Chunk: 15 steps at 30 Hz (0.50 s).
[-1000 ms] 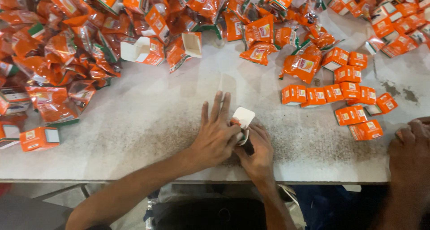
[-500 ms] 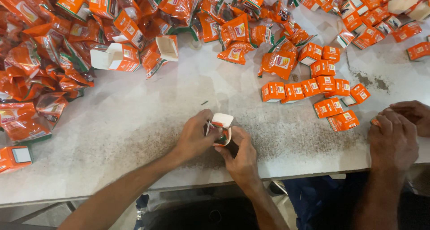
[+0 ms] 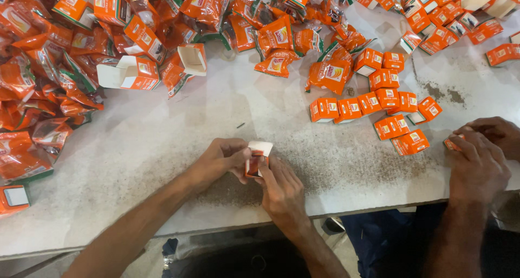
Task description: The person places small plastic-wrapped items into orange and white cardboard boxes, folds the flaps to close them, and stacks the finished boxes on the table. The process is repeated continuously with many identical items.
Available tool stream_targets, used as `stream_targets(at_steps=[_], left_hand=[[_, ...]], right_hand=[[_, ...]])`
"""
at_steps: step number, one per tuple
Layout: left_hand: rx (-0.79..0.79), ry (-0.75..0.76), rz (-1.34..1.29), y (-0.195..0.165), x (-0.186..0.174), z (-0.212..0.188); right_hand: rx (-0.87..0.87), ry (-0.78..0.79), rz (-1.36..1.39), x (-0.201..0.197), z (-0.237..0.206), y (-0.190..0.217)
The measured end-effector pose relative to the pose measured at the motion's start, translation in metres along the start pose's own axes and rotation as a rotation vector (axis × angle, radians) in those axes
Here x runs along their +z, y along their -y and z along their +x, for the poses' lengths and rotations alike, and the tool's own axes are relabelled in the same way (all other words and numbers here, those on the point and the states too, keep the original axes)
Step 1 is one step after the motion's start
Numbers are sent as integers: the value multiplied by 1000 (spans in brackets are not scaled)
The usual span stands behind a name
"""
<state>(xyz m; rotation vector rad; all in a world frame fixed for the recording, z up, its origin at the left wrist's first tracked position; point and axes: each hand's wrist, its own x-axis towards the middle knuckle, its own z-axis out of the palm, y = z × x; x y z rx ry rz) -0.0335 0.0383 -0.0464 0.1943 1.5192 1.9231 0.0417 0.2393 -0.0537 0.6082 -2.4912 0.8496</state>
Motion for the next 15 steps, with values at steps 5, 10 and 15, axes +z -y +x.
stream_targets(at_steps=[5, 10, 15], left_hand=[[-12, -84, 284, 7, 9, 15], [575, -343, 900, 20, 29, 3], [888, -92, 1111, 20, 22, -17]], right_hand=[[16, -57, 39, -2, 3, 4], [33, -82, 101, -1, -1, 1], [123, -78, 144, 6, -10, -8]])
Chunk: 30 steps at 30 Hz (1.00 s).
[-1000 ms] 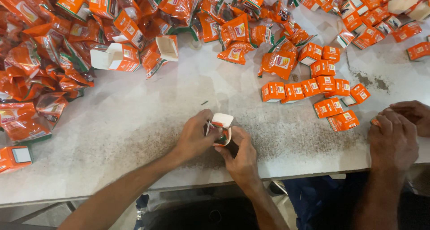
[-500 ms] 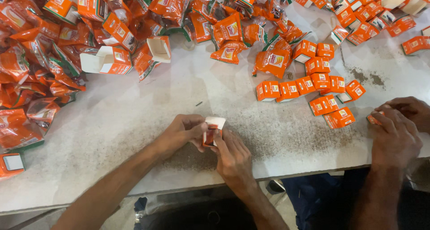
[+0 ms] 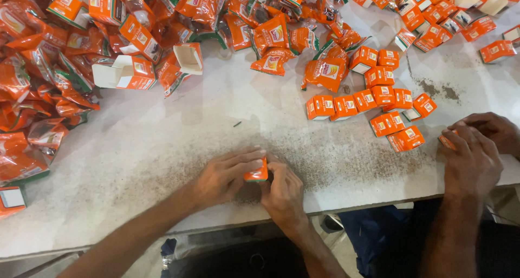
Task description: The person places small plastic-wrapped items into orange and white cardboard boxes, folds the flaps to close them, and stacks the finished boxes on the table. The process is repeated continuously with many identical items.
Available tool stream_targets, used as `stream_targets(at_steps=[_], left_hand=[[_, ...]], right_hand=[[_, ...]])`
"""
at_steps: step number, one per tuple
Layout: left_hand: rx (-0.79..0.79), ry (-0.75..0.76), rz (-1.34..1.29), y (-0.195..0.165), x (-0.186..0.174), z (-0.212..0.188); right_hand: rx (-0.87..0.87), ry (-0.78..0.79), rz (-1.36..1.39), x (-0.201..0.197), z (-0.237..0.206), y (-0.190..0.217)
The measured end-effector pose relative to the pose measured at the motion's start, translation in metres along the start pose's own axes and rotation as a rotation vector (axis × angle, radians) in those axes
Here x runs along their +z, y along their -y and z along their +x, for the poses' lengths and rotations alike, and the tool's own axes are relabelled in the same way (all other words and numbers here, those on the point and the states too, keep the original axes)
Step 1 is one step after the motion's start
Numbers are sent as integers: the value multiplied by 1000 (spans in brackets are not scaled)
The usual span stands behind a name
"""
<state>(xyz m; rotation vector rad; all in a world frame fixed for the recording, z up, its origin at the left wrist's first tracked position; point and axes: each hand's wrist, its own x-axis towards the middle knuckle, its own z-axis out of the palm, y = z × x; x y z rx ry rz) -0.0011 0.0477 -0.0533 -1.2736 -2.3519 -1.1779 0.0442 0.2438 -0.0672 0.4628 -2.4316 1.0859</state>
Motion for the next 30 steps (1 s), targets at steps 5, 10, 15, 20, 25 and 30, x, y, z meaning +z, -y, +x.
stream_targets(at_steps=[5, 10, 15, 20, 25, 30], left_hand=[[15, 47, 71, 2, -5, -1], [-41, 34, -17, 6, -3, 1], [97, 124, 45, 6, -13, 0], [62, 189, 161, -6, -21, -1], [117, 70, 254, 10, -32, -4], [-303, -353, 568, 82, -75, 18]], right_hand=[[-18, -23, -13, 3, -3, -4], [-2, -12, -14, 2, -2, -3], [-12, -2, -6, -1, 1, -2], [-68, 45, 65, -5, 6, 4], [-36, 114, -186, -16, 26, -12], [34, -115, -492, -28, 34, -29]])
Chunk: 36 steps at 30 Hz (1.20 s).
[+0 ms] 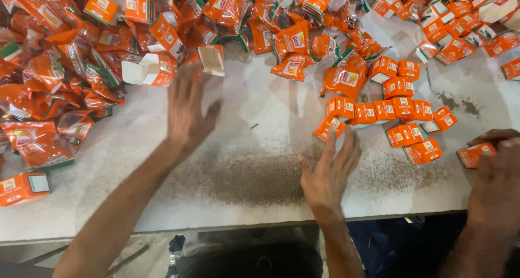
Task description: The person places small plastic-wrapped items into orange and white cardboard boxes, folds the flaps to close them, and stacks the finished boxes on the table. The process is repeated continuously with many identical items.
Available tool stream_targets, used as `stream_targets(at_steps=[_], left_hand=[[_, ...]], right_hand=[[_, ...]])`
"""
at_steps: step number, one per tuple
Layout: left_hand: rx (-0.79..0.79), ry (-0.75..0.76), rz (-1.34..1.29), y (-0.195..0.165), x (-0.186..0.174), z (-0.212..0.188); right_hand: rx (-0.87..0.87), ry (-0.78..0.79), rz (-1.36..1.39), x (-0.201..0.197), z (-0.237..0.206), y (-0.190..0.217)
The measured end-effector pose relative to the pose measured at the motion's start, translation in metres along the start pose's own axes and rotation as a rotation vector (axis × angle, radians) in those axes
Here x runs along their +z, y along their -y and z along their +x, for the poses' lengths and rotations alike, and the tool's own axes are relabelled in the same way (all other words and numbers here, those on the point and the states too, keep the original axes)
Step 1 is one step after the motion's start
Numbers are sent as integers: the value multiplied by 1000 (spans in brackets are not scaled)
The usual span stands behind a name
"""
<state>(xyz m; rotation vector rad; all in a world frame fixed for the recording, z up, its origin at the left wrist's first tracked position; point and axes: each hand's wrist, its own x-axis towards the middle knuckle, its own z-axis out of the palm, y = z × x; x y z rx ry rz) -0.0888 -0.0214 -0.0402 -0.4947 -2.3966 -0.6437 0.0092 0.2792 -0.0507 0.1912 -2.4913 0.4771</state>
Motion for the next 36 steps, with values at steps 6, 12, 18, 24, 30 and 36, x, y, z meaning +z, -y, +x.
stream_targets(at_steps=[6, 12, 18, 24, 30, 36], left_hand=[[49, 177, 301, 34, 51, 75], [509, 375, -293, -48, 45, 49], [629, 444, -467, -98, 22, 40], [228, 257, -121, -50, 113, 110], [207, 200, -32, -69, 170, 99], [151, 373, -196, -63, 92, 42]], right_hand=[[-54, 80, 221, 7, -7, 19], [133, 50, 999, 5, -18, 4], [681, 804, 2254, 4, -30, -39], [391, 407, 1304, 8, -26, -7], [27, 294, 664, -9, -21, 25], [170, 349, 741, -14, -21, 16]])
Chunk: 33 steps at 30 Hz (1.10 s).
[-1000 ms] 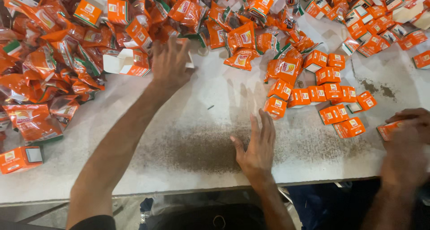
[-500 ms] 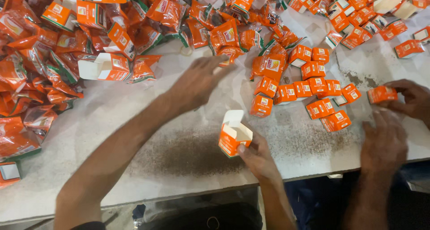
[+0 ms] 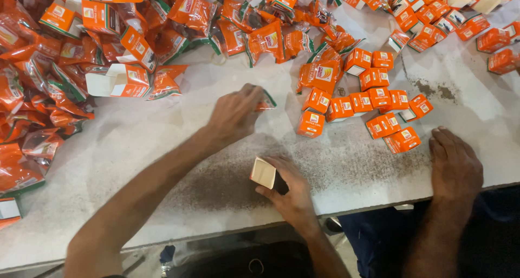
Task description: The person places small plastic-wrapped items into orange and white cardboard boxes, folds the flaps to close them, and stacks the finished boxes on the table. The process is repeated continuously with many identical items.
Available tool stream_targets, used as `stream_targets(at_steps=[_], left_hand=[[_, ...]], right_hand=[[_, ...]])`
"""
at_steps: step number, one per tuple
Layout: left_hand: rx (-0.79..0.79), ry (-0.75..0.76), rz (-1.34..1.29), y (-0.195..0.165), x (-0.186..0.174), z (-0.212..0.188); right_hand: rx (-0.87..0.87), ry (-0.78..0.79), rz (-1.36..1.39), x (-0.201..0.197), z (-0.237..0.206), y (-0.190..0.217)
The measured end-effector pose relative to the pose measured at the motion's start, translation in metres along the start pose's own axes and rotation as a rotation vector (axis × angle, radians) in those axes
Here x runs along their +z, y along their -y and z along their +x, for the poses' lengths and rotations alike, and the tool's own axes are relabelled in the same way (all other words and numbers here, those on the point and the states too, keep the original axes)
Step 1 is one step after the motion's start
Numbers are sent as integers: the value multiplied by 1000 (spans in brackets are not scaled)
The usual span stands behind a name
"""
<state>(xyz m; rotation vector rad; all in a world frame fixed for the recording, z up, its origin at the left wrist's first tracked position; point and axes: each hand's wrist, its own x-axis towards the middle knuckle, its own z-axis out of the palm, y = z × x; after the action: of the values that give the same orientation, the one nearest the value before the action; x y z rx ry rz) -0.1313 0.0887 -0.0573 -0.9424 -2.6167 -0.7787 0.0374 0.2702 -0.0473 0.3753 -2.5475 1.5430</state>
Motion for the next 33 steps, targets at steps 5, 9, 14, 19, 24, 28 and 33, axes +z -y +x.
stream_targets(at_steps=[5, 9, 14, 19, 24, 28, 33], left_hand=[[-2, -325, -396, -47, -60, -80], [427, -140, -325, -66, -58, -119], [523, -170, 75, -64, -35, -116], [387, -108, 25, -78, -40, -116], [240, -75, 40, -92, -28, -115], [111, -92, 13, -97, -24, -113], [-87, -124, -60, -104, -24, -105]], right_hand=[[-13, -25, 4, 0, 2, -4], [-96, 0, -77, 2, 5, -4], [-104, 8, -76, 2, 7, -5], [-90, 4, -58, 2, 6, -6], [-89, -3, -37, 4, 4, -5], [-92, 7, -54, 3, 4, -5], [-113, 18, -45, 3, 3, -3]])
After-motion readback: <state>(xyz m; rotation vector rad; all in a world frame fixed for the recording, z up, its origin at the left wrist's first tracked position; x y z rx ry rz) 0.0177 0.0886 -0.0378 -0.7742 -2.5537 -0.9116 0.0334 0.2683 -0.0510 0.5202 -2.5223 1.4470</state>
